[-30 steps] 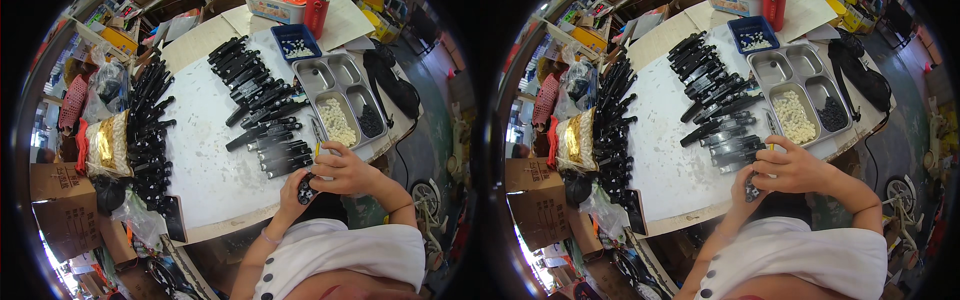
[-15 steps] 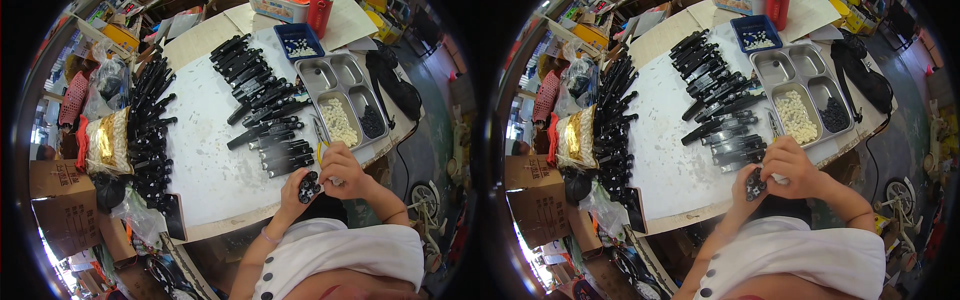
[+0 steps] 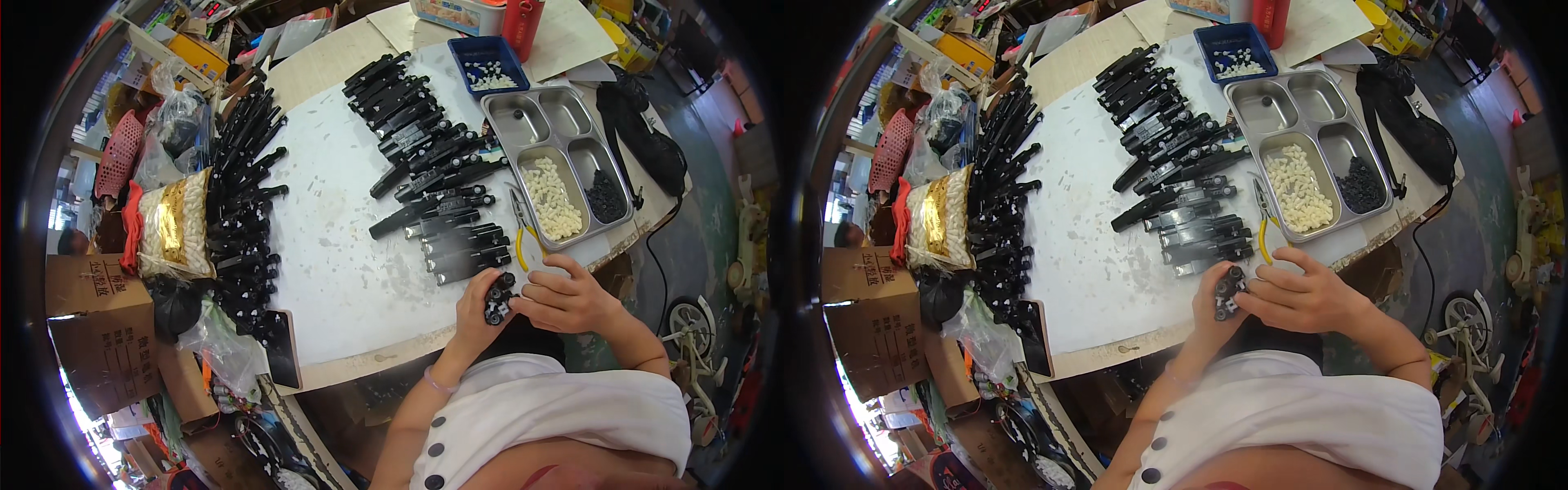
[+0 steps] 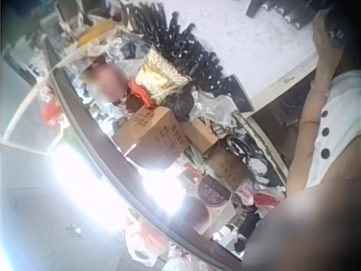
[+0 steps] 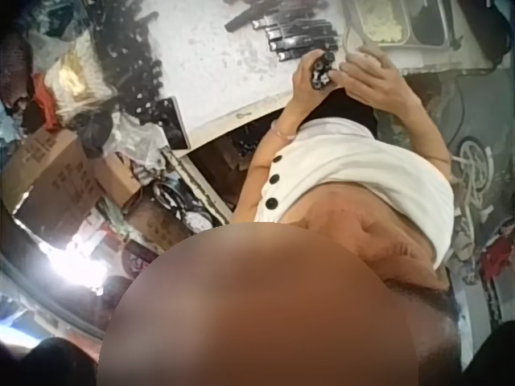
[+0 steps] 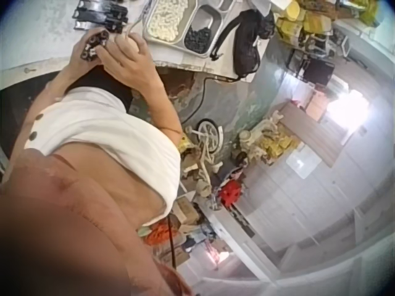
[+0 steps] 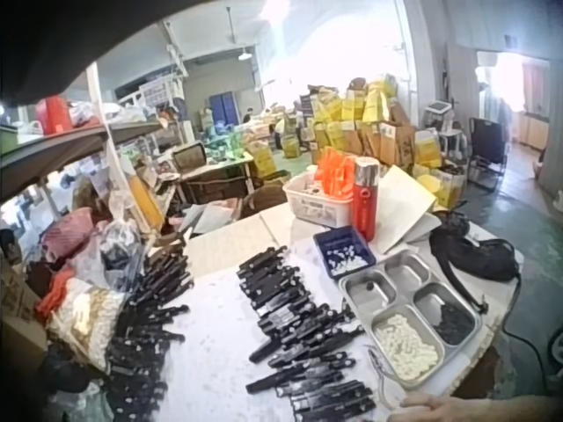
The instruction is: Assembling flashlight components at a workbench.
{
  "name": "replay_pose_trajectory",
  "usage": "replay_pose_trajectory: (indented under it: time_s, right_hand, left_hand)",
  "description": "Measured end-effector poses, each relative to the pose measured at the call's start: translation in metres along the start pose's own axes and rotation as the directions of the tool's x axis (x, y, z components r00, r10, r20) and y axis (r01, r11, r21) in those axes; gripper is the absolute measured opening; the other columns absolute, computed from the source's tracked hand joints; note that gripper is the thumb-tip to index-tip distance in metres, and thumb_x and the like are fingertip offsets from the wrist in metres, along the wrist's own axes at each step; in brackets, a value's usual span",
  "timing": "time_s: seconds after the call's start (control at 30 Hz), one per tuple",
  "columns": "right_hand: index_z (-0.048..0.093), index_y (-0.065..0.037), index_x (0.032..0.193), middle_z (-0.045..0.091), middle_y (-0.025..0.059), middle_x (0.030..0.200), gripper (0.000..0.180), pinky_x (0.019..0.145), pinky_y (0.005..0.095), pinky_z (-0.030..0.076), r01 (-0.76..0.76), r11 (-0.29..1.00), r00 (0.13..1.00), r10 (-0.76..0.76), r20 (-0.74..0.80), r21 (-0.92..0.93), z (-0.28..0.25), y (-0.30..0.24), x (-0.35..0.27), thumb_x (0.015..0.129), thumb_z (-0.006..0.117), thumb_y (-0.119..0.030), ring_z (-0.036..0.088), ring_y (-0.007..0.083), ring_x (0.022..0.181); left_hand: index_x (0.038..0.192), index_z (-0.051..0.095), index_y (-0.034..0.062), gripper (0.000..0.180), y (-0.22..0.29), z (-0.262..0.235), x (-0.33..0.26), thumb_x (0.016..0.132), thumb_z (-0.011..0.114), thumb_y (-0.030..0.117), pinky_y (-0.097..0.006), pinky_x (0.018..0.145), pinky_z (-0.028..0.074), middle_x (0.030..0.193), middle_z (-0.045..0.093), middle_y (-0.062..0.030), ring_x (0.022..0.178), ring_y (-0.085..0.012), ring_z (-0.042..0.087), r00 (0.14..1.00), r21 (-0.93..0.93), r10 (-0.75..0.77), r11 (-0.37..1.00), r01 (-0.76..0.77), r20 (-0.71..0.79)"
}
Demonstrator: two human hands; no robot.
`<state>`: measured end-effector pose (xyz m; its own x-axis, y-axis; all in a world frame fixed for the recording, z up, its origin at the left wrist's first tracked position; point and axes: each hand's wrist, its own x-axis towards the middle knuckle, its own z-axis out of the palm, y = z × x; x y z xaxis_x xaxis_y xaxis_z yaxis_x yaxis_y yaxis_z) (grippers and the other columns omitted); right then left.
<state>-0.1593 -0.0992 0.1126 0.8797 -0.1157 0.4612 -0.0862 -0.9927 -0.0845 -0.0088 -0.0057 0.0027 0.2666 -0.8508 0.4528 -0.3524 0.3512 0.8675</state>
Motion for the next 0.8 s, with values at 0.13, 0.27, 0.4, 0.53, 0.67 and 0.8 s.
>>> replay_pose_trajectory:
  time_s: [0.13,0.27,0.4,0.53,0.67,0.8]
  right_hand:
    - [0.063,-0.013,0.095,0.059,-0.0029,0.095,0.02,0.089,0.0387,0.043,0.008,0.998,0.996,-0.013,-0.084,-0.059,0.006,0.001,-0.009,0.075,0.067,-0.016,0.055,0.0146,0.094]
    - [0.062,-0.012,0.092,0.059,-0.0029,0.096,0.019,0.088,0.0388,0.043,-0.095,0.989,0.984,0.111,-0.142,0.116,0.01,-0.001,-0.007,0.074,0.068,-0.014,0.054,0.0162,0.095]
    - [0.062,-0.014,0.091,0.058,-0.0027,0.099,0.02,0.088,0.0393,0.043,-0.143,0.973,0.976,0.169,-0.14,0.18,0.01,0.0,-0.005,0.072,0.069,-0.013,0.053,0.0167,0.098]
    - [0.062,-0.018,0.09,0.056,-0.0026,0.103,0.021,0.09,0.04,0.042,-0.103,0.984,0.987,0.119,-0.107,0.142,0.008,0.004,-0.004,0.071,0.069,-0.014,0.05,0.0167,0.104]
    - [0.061,-0.02,0.09,0.054,-0.0032,0.105,0.021,0.093,0.0408,0.041,-0.067,0.997,0.995,0.07,-0.073,0.044,0.005,0.006,-0.005,0.071,0.068,-0.014,0.048,0.0163,0.107]
    - [0.061,-0.021,0.09,0.054,-0.0034,0.105,0.021,0.094,0.041,0.041,-0.036,0.999,0.997,0.037,-0.074,0.003,0.003,0.009,-0.004,0.071,0.069,-0.015,0.047,0.0164,0.108]
  left_hand:
    - [0.123,0.043,0.0046,0.068,0.0,0.0,0.0,0.065,0.079,0.005,-0.035,0.08,0.05,0.113,0.056,-0.0181,0.095,-0.0327,0.06,1.0,0.015,0.014,1.0,-0.014,0.016]
    - [0.123,0.043,0.0046,0.068,-0.002,0.0,0.0,0.065,0.079,0.006,-0.035,0.079,0.05,0.113,0.056,-0.018,0.095,-0.0319,0.06,0.999,0.033,0.036,0.999,-0.037,0.035]
    - [0.122,0.044,0.0045,0.068,-0.001,0.0,0.001,0.065,0.08,0.007,-0.035,0.079,0.05,0.113,0.056,-0.0178,0.094,-0.0321,0.061,0.999,0.019,0.028,0.999,-0.028,0.027]
    - [0.122,0.044,0.0045,0.069,-0.002,0.0,0.0,0.063,0.081,0.007,-0.035,0.079,0.05,0.113,0.056,-0.0177,0.094,-0.032,0.061,0.999,0.023,0.023,0.999,-0.024,0.029]
    - [0.122,0.045,0.0048,0.069,-0.001,0.0,0.0,0.063,0.081,0.008,-0.035,0.08,0.05,0.113,0.056,-0.0175,0.095,-0.0324,0.06,0.999,0.042,0.021,0.999,-0.022,0.033]
    - [0.122,0.045,0.0033,0.072,0.002,-0.001,0.003,0.061,0.083,0.009,-0.039,0.08,0.051,0.112,0.057,-0.0186,0.096,-0.0355,0.06,0.999,0.043,0.032,0.999,-0.033,0.028]
